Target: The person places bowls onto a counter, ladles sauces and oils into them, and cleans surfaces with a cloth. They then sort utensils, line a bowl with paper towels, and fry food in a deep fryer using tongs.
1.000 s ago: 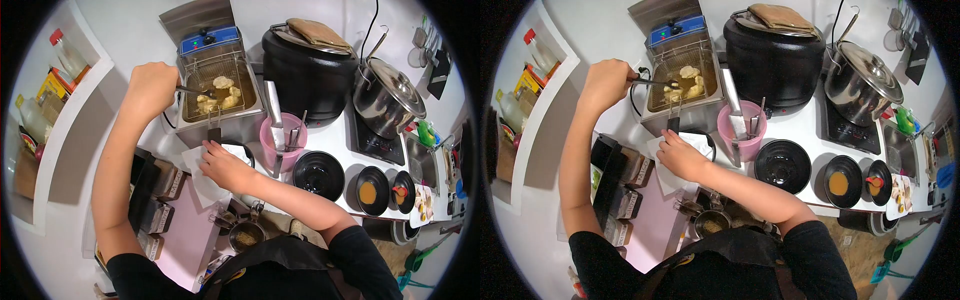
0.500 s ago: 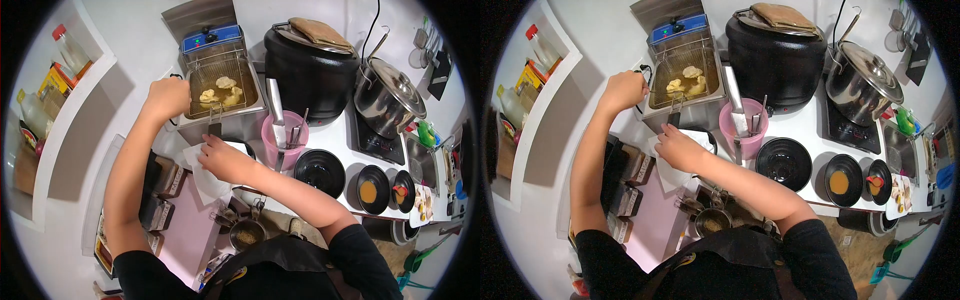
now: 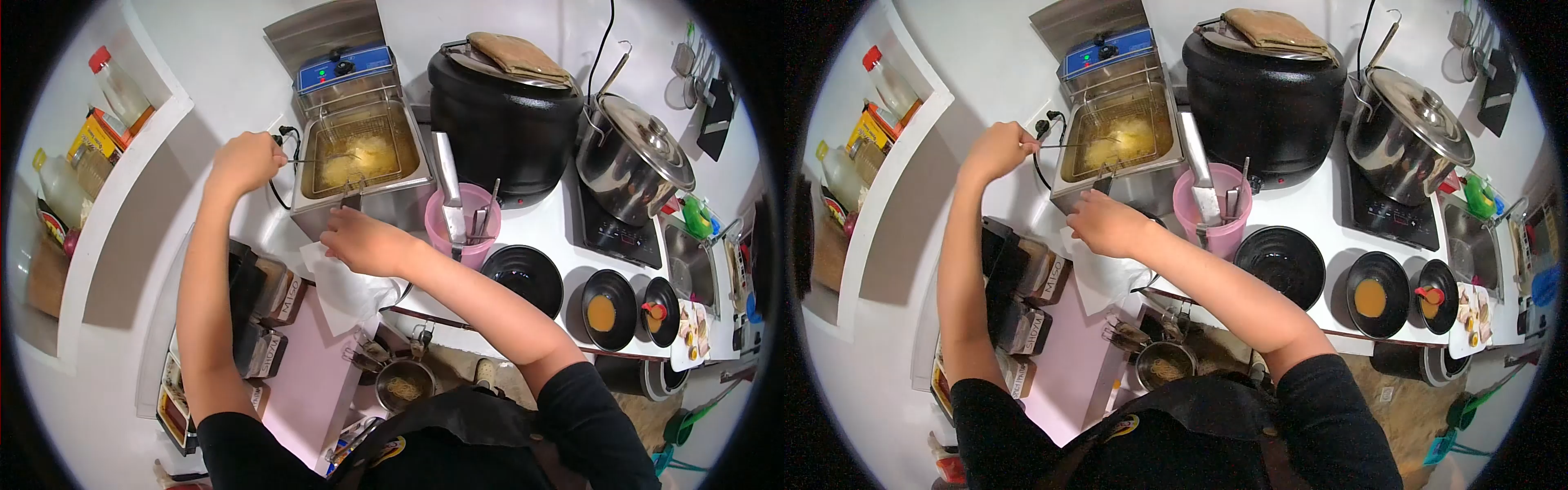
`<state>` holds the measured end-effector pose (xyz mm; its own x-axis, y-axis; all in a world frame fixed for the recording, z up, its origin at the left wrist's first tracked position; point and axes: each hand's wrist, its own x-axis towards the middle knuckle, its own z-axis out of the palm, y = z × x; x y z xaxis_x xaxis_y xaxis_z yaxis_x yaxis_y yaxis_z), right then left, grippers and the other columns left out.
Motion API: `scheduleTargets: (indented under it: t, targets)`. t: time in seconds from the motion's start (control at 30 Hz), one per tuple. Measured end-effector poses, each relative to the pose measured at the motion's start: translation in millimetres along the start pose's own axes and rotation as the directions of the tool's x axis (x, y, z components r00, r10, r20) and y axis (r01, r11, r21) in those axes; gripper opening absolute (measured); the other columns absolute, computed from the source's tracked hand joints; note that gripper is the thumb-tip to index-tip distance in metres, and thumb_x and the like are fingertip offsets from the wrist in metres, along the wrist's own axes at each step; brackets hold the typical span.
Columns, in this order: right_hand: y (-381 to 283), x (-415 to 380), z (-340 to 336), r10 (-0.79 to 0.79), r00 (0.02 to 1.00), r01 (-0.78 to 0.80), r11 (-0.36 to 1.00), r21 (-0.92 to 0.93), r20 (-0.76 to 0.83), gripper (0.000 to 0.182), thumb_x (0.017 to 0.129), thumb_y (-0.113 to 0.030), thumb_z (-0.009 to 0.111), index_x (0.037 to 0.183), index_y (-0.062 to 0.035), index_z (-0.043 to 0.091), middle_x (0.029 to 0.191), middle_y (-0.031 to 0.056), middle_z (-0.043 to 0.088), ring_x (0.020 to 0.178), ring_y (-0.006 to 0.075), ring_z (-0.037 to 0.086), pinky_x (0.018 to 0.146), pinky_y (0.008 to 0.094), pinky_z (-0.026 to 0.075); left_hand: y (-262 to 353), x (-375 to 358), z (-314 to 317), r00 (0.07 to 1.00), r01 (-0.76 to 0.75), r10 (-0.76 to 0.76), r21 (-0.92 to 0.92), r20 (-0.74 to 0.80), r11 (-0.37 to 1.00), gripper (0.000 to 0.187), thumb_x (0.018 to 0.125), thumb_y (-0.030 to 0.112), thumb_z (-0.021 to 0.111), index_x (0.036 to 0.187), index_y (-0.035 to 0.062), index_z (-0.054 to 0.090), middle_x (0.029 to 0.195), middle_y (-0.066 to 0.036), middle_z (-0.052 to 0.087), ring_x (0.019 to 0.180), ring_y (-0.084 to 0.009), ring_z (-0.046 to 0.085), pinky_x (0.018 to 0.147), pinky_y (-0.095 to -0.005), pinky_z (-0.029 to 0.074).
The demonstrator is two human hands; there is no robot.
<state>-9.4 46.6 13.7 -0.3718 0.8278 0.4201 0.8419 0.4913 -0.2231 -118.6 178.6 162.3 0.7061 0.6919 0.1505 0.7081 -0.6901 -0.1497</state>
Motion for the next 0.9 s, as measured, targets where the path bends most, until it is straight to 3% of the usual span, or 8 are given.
scheduleTargets:
  t: [0.07,0.17,0.23,0.33,0.53,0.63,0.8,0.9]
  targets:
    - [0,2,1,0.0,1.0,0.0,1.0,-0.011,0.01,0.019,0.083,-0.02,0.054,0.089,-0.0023,0.058,0.094,0.0143,0.058,0.104,0.0337,0.049,0.095,0.0415,0.035,-6,7,-6,0.999,-0.023,0.023,-0.017,0.041,1.0,0.017,0.078,0.026,0.063,0.082,0.0117,0.071,0.082,-0.014,0.067,0.082,-0.0298,0.064,0.072,-0.0387,0.05]
    - [-2,2,5,0.021,1.0,-0.021,1.0,-0.006,0.004,0.021,0.082,-0.021,0.055,0.094,-0.003,0.057,0.099,0.0152,0.057,0.109,0.0347,0.047,0.098,0.0424,0.033,14,22,-1,0.991,-0.023,-0.001,0.18,0.135,0.983,0.018,0.077,0.027,0.063,0.084,0.0126,0.071,0.084,-0.014,0.067,0.081,-0.0301,0.064,0.072,-0.0396,0.05]
    - [-4,1,4,0.065,0.998,-0.065,0.997,0.045,0.001,0.025,0.081,-0.02,0.057,0.099,-0.0033,0.055,0.107,0.0166,0.055,0.115,0.036,0.043,0.1,0.0432,0.032,25,36,29,0.996,-0.052,0.036,0.19,0.086,0.98,0.019,0.076,0.028,0.062,0.085,0.0133,0.071,0.085,-0.014,0.067,0.081,-0.0302,0.064,0.072,-0.0402,0.05]
    - [-27,-18,-11,0.003,0.961,-0.036,0.993,-0.114,-0.278,0.033,0.079,-0.018,0.06,0.108,-0.0039,0.052,0.121,0.0183,0.047,0.123,0.0389,0.035,0.104,0.0453,0.028,31,43,42,0.999,-0.043,0.042,0.128,0.017,0.991,0.019,0.077,0.027,0.062,0.086,0.014,0.071,0.086,-0.013,0.067,0.081,-0.0302,0.064,0.072,-0.0409,0.051]
    - [-75,-88,-46,0.107,0.975,-0.07,0.98,0.186,-0.195,0.038,0.078,-0.018,0.062,0.113,-0.0045,0.053,0.129,0.018,0.039,0.128,0.0405,0.027,0.106,0.048,0.025,29,34,14,0.997,-0.078,0.077,0.083,0.021,0.993,0.019,0.076,0.029,0.062,0.083,0.0129,0.07,0.083,-0.014,0.066,0.079,-0.0307,0.064,0.07,-0.0418,0.05]
    - [-89,-107,-48,0.156,0.972,-0.118,0.971,0.207,-0.176,0.036,0.079,-0.019,0.061,0.111,-0.0041,0.054,0.13,0.0174,0.038,0.129,0.04,0.026,0.106,0.0484,0.026,46,46,48,0.992,-0.115,0.122,0.179,-0.026,0.977,0.019,0.075,0.028,0.063,0.081,0.0119,0.07,0.083,-0.014,0.066,0.079,-0.0311,0.064,0.07,-0.0422,0.05]
    - [-100,-140,-56,0.275,0.949,-0.249,0.954,0.169,-0.154,0.034,0.08,-0.018,0.062,0.111,-0.0073,0.054,0.13,0.0164,0.038,0.129,0.04,0.026,0.105,0.0482,0.027,48,44,49,0.998,-0.069,0.07,0.092,-0.006,0.993,0.018,0.077,0.025,0.06,0.087,0.0144,0.071,0.085,-0.014,0.067,0.083,-0.0318,0.063,0.073,-0.041,0.051]
    - [-104,-159,-60,0.347,0.924,-0.32,0.932,0.172,-0.16,0.033,0.08,-0.018,0.062,0.111,-0.0089,0.054,0.13,0.0161,0.038,0.129,0.0401,0.026,0.105,0.0486,0.027,34,38,36,0.994,0.049,-0.051,-0.016,-0.1,0.999,0.018,0.079,0.024,0.059,0.09,0.0166,0.071,0.085,-0.012,0.067,0.083,-0.0312,0.063,0.073,-0.0408,0.051]
